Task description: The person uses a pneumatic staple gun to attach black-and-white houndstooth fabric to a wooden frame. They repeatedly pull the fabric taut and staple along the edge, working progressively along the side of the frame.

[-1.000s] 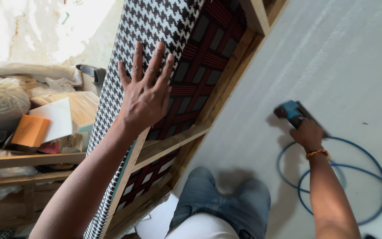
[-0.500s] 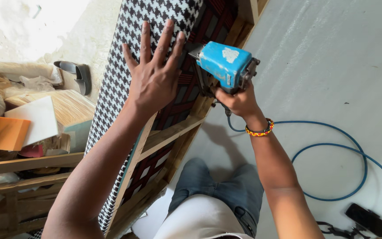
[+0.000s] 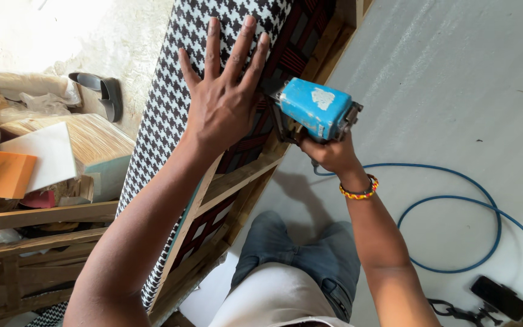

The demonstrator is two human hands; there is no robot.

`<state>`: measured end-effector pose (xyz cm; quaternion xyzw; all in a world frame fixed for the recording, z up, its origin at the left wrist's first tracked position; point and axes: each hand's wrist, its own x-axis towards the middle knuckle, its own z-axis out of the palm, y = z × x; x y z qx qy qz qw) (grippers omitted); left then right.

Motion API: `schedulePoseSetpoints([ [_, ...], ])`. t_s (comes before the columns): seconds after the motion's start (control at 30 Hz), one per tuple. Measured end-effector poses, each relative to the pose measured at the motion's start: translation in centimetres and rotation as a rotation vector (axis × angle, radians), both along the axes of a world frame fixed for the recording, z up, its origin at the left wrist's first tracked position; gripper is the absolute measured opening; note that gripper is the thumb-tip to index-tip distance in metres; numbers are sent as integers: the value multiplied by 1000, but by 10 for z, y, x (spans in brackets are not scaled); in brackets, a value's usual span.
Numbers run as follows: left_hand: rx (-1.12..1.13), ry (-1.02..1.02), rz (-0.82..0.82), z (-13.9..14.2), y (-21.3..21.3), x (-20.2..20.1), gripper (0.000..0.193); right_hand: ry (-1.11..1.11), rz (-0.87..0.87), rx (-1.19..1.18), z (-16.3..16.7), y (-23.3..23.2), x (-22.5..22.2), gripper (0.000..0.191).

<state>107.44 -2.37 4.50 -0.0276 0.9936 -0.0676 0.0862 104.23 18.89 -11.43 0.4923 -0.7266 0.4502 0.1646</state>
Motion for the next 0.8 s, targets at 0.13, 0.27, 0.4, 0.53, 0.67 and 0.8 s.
schedulePoseSetpoints([
  [0.13,-6,-5,15,-3,-2,1,98,86,-48,24,5,3,10,10],
  [0.27,-68,-19,4,-8,-4,4,107,-18,60,-14,3,-1,21,10],
  [0.4,-83,-57,15,-12,-7,4,110,-270,138,-80,-5,-6,28,10],
  [0.53,-76,-20,6,-12,-7,4,109,-206,118,-72,-6,-9,28,11],
  [0.67,-88,13,-12,-11,-6,6,107,-101,94,-53,3,-4,23,13],
  [0.8,-1,37,11,-12,-8,6,103,-806,-17,-16,0,31,27,18],
])
